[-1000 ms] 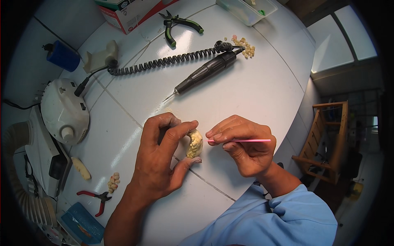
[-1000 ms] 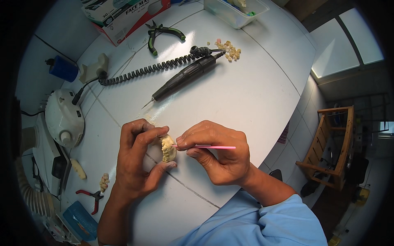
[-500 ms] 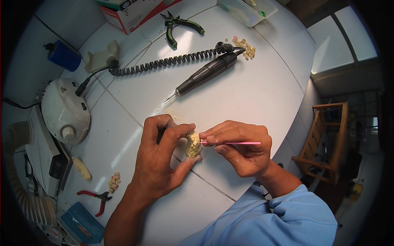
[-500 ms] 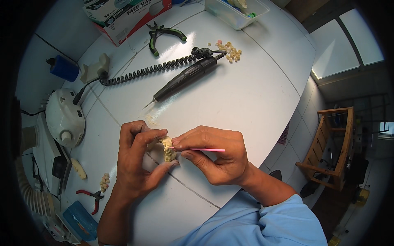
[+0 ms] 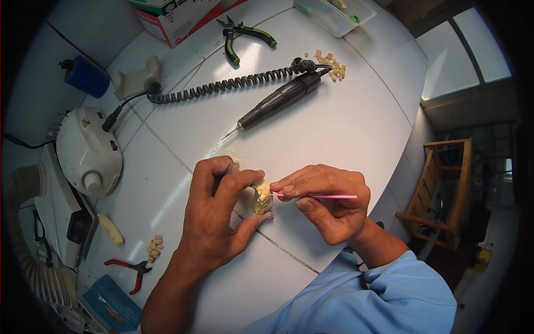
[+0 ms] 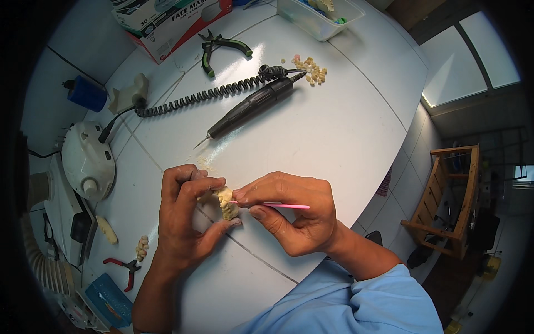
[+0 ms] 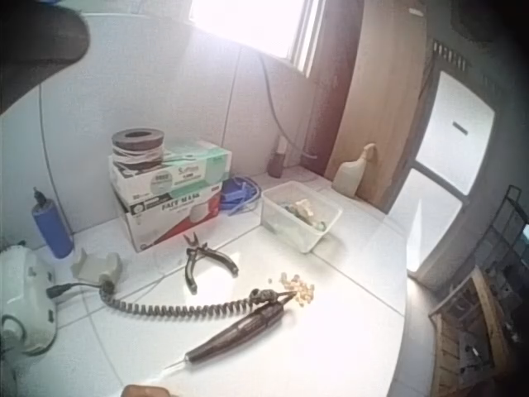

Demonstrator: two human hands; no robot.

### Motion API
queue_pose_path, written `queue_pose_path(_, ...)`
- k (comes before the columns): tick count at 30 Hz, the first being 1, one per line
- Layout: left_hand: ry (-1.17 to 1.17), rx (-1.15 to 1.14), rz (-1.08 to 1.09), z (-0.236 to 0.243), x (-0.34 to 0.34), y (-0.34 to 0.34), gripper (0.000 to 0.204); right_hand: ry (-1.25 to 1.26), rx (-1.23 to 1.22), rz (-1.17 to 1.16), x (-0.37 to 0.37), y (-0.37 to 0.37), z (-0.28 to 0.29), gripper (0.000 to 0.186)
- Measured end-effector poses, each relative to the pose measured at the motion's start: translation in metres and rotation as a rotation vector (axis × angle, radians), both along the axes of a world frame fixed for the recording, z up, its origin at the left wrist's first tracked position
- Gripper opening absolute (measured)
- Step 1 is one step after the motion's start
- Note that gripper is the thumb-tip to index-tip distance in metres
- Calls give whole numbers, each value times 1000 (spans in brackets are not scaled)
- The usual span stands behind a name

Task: Trimming and refining a plaster dental arch model using a rotary tool and hand tools.

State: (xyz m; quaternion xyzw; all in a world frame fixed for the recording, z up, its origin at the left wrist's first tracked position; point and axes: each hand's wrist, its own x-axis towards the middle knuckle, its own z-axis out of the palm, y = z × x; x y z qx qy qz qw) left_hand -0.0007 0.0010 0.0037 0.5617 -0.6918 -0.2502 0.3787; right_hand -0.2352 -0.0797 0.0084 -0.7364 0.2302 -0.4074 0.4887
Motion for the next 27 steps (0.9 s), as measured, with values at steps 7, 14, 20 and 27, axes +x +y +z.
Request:
queue_pose_path(7,16,-19,-5,1,0,-1,68,-19,-11,16,0,0,1,20)
queue_pose_path(14,23,-34,-10,-1,1,-2,68,-11,-22,40,2,-2,4,22)
queue_pose_path(20,20,-31,-10,-1,1,-2,69,-24,-42,39,3,-2,2,23)
queue_pose_path(27,-3,-32,14,1,1,-1,68,11,60,4,0,3,1,20)
